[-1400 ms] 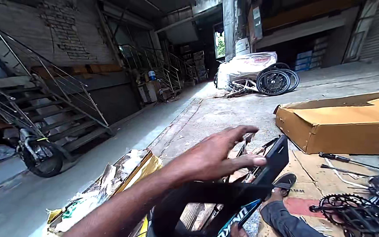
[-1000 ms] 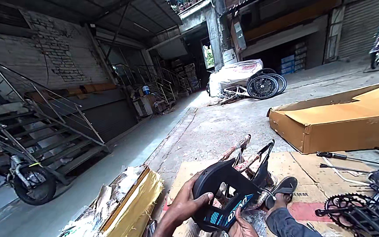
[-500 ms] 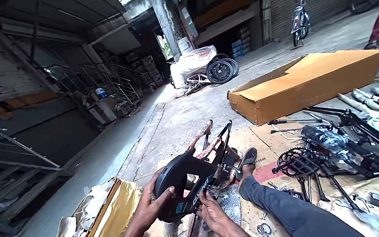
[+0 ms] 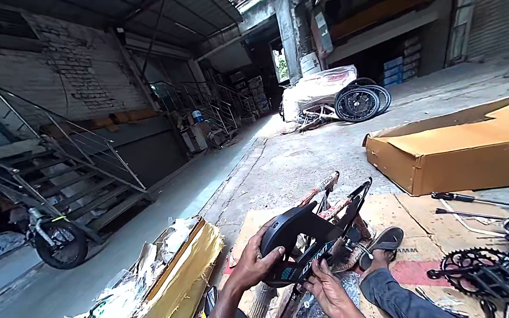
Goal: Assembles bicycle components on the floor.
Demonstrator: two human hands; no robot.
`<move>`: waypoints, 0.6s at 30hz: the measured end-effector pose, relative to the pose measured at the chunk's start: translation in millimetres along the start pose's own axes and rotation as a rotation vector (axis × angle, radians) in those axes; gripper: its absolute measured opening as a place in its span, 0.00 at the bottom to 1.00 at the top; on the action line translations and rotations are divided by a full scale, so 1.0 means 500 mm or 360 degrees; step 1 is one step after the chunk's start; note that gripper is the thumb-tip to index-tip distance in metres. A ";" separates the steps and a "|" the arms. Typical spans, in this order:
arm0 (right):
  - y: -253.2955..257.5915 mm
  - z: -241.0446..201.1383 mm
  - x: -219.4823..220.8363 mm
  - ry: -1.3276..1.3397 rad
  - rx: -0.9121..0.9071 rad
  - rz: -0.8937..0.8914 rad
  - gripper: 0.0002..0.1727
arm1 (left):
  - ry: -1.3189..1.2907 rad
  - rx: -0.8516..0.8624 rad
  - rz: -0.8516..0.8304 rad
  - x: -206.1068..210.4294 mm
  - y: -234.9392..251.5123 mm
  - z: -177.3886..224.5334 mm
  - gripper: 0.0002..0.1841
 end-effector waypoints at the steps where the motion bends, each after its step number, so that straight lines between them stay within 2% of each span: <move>1: -0.002 -0.001 0.001 0.0004 -0.0003 0.0011 0.38 | -0.0013 0.0000 -0.0011 0.000 -0.002 -0.001 0.36; 10: -0.016 -0.011 0.008 -0.0057 0.0045 -0.0062 0.41 | 0.0049 -0.0057 0.0165 0.015 -0.028 -0.003 0.42; 13: -0.021 -0.009 0.011 -0.0031 0.0041 -0.0097 0.38 | 0.0026 -0.0010 0.0181 0.014 -0.029 -0.012 0.44; 16: -0.023 0.004 0.008 -0.0007 0.0064 -0.0127 0.36 | 0.0062 -0.0096 0.0165 0.007 -0.034 -0.010 0.47; 18: -0.027 0.015 0.008 0.0014 0.0104 -0.0140 0.36 | 0.0070 -0.0094 0.0126 0.001 -0.034 -0.001 0.46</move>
Point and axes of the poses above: each hand's wrist, its own y-axis towards the middle knuckle, its own x-axis out of the palm, z = x × y, the point moved 1 cm from there along y, towards the middle knuckle, and after that the axes turned 11 degrees about -z, right-handed, at the moved point
